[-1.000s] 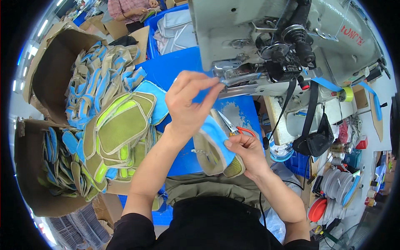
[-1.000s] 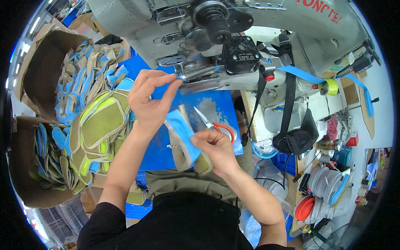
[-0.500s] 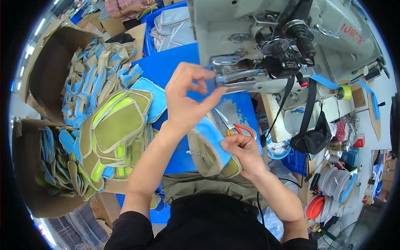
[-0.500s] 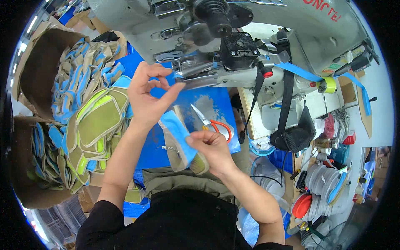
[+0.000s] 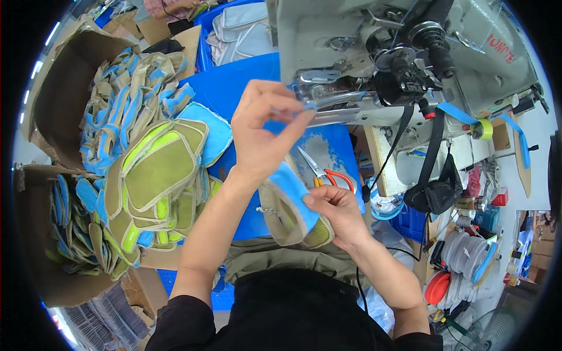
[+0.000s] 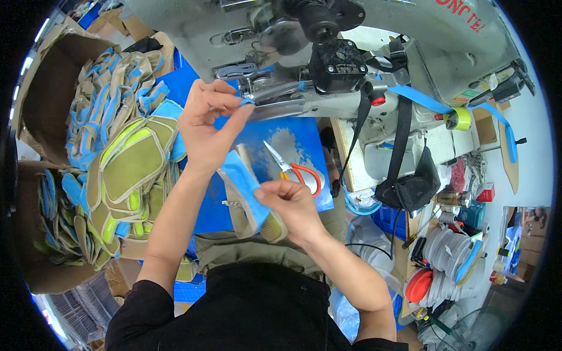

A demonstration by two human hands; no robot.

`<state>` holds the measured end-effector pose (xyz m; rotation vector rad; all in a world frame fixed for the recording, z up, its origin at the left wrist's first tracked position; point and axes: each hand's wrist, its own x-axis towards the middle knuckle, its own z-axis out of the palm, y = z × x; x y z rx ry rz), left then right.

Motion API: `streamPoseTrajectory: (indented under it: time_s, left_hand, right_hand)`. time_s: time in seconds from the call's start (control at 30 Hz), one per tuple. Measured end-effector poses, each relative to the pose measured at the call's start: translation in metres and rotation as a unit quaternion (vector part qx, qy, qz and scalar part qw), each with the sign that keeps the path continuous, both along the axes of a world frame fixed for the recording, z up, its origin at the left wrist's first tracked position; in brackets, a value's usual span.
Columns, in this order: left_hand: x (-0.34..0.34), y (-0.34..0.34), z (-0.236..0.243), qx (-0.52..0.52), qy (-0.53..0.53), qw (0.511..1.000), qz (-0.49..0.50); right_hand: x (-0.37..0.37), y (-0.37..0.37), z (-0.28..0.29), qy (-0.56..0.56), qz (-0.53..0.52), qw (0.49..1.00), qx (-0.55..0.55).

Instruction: The person aligns a blue elastic strap to the edge of a green mesh face mask and sews it using a sewing machine. They repeat this process for multiple masks, trimming excess thread with scissors and stacking the finished items.

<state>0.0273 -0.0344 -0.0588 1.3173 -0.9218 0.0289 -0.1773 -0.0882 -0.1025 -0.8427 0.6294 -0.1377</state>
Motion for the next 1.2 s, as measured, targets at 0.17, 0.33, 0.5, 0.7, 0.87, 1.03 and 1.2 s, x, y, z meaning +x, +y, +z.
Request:
streamPoseTrajectory:
  time_s: [0.17, 0.33, 0.5, 0.7, 0.87, 1.03, 1.2]
  left_hand:
    - [0.005, -0.001, -0.002, 0.005, 0.027, 0.999, -0.027]
    - [0.007, -0.001, -0.003, 0.039, 0.031, 0.999, -0.019]
    - [0.006, -0.006, -0.006, 0.009, 0.153, 0.984, -0.086]
    - [0.003, -0.015, -0.013, -0.132, 0.425, 0.868, -0.220]
    - [-0.001, -0.008, -0.016, -0.169, 0.455, 0.844, -0.228]
    - [0.000, -0.006, -0.024, -0.095, 0.317, 0.928, -0.170]
    - [-0.013, -0.011, -0.019, -0.104, 0.057, 0.993, 0.014]
  right_hand:
    - [0.000, 0.001, 0.001, 0.005, 0.002, 1.000, 0.007]
    - [0.000, 0.002, -0.002, 0.004, 0.006, 1.000, 0.009]
    - [0.000, 0.004, -0.001, 0.011, 0.012, 1.000, 0.003]
    - [0.001, 0.007, -0.004, 0.007, 0.011, 1.000, -0.005]
    - [0.000, 0.008, -0.002, 0.011, 0.003, 1.000, -0.016]
    - [-0.001, 0.008, -0.001, 0.011, 0.006, 1.000, -0.015]
    - [-0.001, 0.009, -0.003, 0.009, 0.009, 1.000, -0.021]
